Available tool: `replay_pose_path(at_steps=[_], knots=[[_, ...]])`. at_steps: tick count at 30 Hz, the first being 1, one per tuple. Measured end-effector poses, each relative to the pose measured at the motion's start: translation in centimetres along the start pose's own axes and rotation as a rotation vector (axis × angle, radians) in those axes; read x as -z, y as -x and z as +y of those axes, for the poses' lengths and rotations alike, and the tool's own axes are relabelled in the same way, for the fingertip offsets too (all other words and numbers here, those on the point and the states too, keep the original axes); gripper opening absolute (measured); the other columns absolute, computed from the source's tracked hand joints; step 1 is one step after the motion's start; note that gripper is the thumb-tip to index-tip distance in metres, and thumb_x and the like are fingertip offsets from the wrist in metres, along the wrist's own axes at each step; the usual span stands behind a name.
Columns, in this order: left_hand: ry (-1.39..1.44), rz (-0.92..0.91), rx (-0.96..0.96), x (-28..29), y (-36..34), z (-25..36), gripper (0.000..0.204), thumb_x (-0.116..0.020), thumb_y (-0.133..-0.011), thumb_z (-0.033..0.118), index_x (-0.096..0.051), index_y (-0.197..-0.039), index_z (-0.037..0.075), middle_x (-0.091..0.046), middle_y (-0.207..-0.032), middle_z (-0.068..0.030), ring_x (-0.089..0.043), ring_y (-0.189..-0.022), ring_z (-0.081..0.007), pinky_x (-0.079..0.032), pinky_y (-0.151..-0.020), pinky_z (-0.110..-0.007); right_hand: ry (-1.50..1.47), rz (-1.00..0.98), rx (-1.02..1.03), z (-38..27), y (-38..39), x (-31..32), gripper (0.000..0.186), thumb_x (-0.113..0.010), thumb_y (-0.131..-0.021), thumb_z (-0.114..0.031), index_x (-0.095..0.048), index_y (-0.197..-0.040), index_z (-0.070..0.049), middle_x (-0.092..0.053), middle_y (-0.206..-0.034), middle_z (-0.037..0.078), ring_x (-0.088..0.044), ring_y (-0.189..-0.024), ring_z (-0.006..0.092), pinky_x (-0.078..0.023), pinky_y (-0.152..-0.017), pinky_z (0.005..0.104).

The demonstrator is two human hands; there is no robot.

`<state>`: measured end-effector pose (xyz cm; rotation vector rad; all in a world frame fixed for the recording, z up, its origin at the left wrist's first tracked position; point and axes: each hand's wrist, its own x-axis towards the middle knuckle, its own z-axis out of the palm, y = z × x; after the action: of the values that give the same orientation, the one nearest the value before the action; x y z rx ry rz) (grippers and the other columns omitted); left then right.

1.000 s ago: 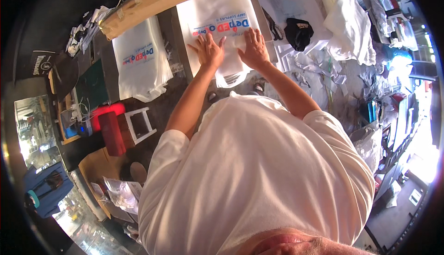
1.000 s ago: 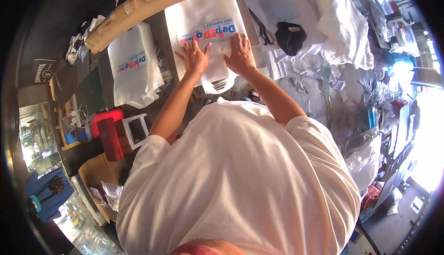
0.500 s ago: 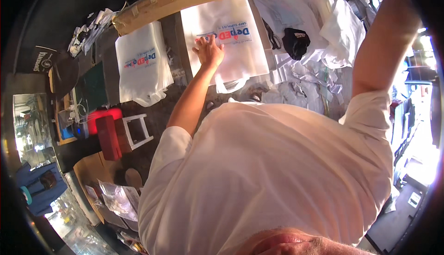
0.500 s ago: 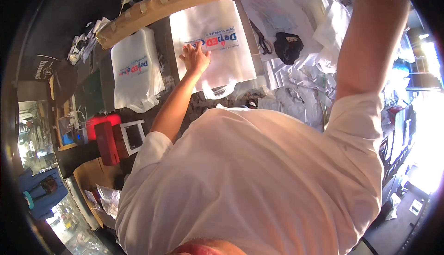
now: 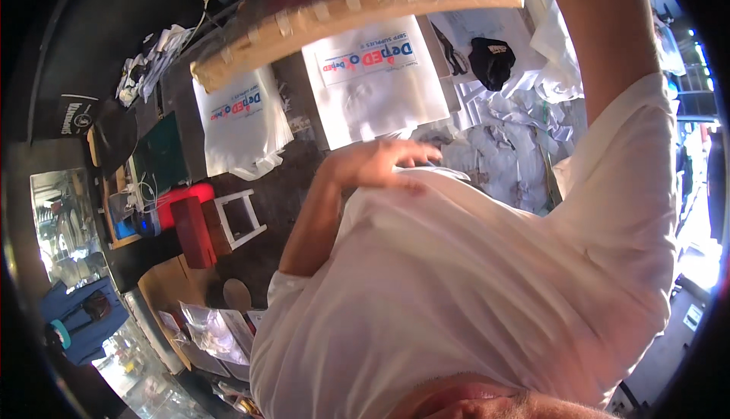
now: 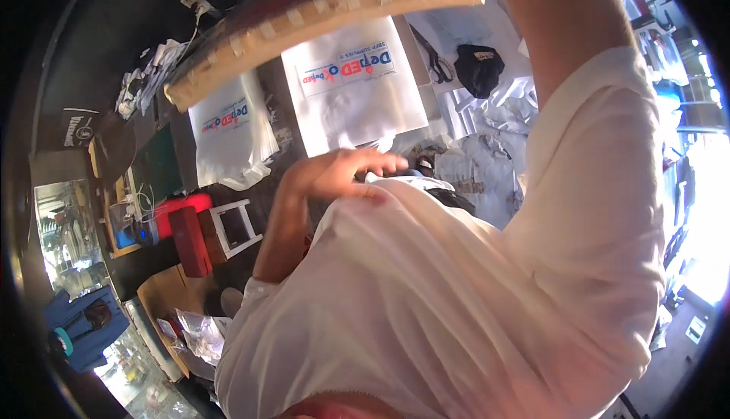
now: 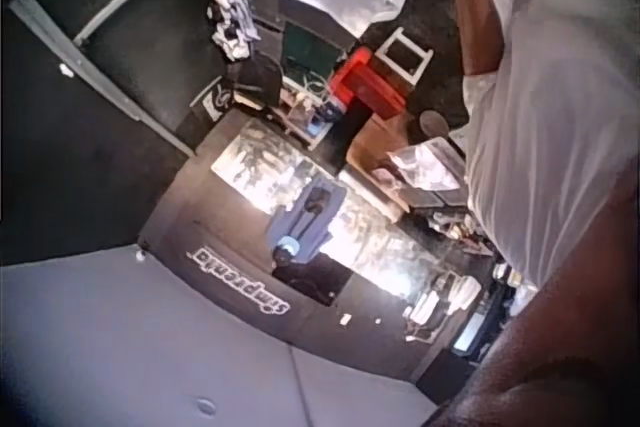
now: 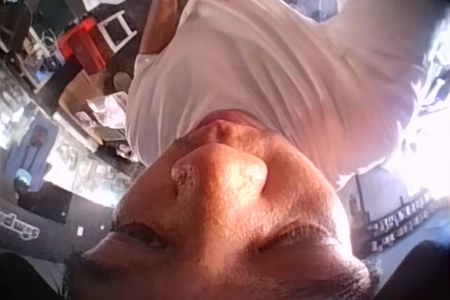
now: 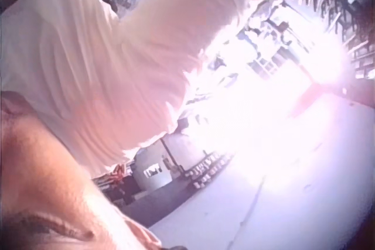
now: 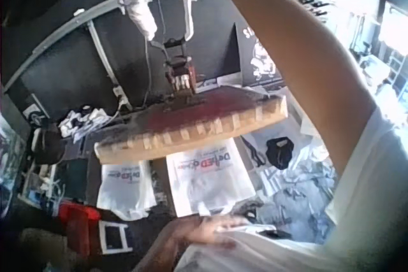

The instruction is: The person heat presses designs onto bags by placing each bag onto the heat press machine, aligning a transfer sheet on top, clamping the heat press down, and rubbing the pressed design with a cloth.

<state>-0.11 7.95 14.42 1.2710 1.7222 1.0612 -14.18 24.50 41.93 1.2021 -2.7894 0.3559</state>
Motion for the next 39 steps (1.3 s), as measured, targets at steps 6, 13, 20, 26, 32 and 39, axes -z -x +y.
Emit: replay_pose_path(at_steps=[6, 13, 20, 26, 32, 39], knots=[[0.246, -0.149, -0.595, 6.8, 5.8, 10.9, 0.066, -0.077, -0.084, 0.037, -0.055, -0.136, 0.003, -0.064, -0.126, -0.0137, -0.062, -0.112, -0.0314, -0.048, -0.1, -0.041, 0.04, 0.065, 0.128, -1.5, 3.2, 0.2, 0.041, -0.064, -0.091, -0.044, -0.067, -0.092, -0.003, -0.068, -0.078, 0.015, -0.067, -0.07, 0.0285, -0.053, -0.065, 0.0373], [0.018, -0.236, -0.577, 9.4, 3.3, 15.5, 0.021, -0.07, -0.092, 0.017, -0.071, -0.111, 0.007, -0.071, -0.111, -0.0092, -0.068, -0.092, -0.0193, -0.054, -0.084, -0.037, 0.127, 0.261, 0.223, -2.7, 4.6, -0.6, 0.042, -0.064, -0.09, -0.046, -0.068, -0.083, -0.004, -0.067, -0.072, 0.014, -0.066, -0.064, 0.0293, -0.053, -0.06, 0.0388], [-0.145, 0.93, -0.564, 9.9, 3.6, 10.7, 0.049, -0.055, -0.094, 0.054, -0.064, -0.104, 0.007, -0.062, -0.114, -0.0108, -0.059, -0.102, -0.0243, -0.047, -0.088, -0.036, -0.146, 0.354, 0.142, -2.6, 9.1, -10.1, 0.045, -0.063, -0.089, -0.047, -0.07, -0.074, -0.006, -0.065, -0.065, 0.014, -0.065, -0.058, 0.0301, -0.052, -0.055, 0.0403], [-0.516, 0.763, 0.026, 5.4, -2.9, -3.5, 0.079, -0.054, -0.09, 0.066, -0.057, -0.131, -0.002, -0.056, -0.135, -0.0218, -0.055, -0.122, -0.0378, -0.041, -0.105, -0.046, -0.501, 0.174, -0.25, -0.4, 13.8, -29.9, 0.027, -0.07, -0.067, -0.026, -0.071, -0.091, -0.014, -0.066, -0.1, 0.01, -0.064, -0.097, 0.0303, -0.058, -0.073, 0.043], [-0.46, 0.736, -0.038, 4.9, -2.6, -5.8, 0.076, -0.063, -0.087, 0.055, -0.052, -0.138, 0.0, -0.056, -0.137, -0.0185, -0.052, -0.129, -0.0357, -0.041, -0.108, -0.049, -0.464, 0.247, -0.173, 0.6, 14.7, -32.2, 0.052, -0.075, -0.064, -0.027, -0.067, -0.109, -0.002, -0.062, -0.111, 0.021, -0.062, -0.1, 0.0419, -0.055, -0.082, 0.048], [-0.473, 0.752, 0.08, 3.4, -3.9, -12.4, 0.078, -0.061, -0.087, 0.051, -0.042, -0.146, 0.003, -0.046, -0.147, -0.0216, -0.048, -0.133, -0.0351, -0.035, -0.112, -0.052, -0.433, -0.01, -0.247, 3.3, 16.0, -40.6, 0.054, -0.069, -0.075, -0.029, -0.062, -0.122, -0.002, -0.058, -0.123, 0.025, -0.058, -0.112, 0.0435, -0.053, -0.091, 0.0484]])
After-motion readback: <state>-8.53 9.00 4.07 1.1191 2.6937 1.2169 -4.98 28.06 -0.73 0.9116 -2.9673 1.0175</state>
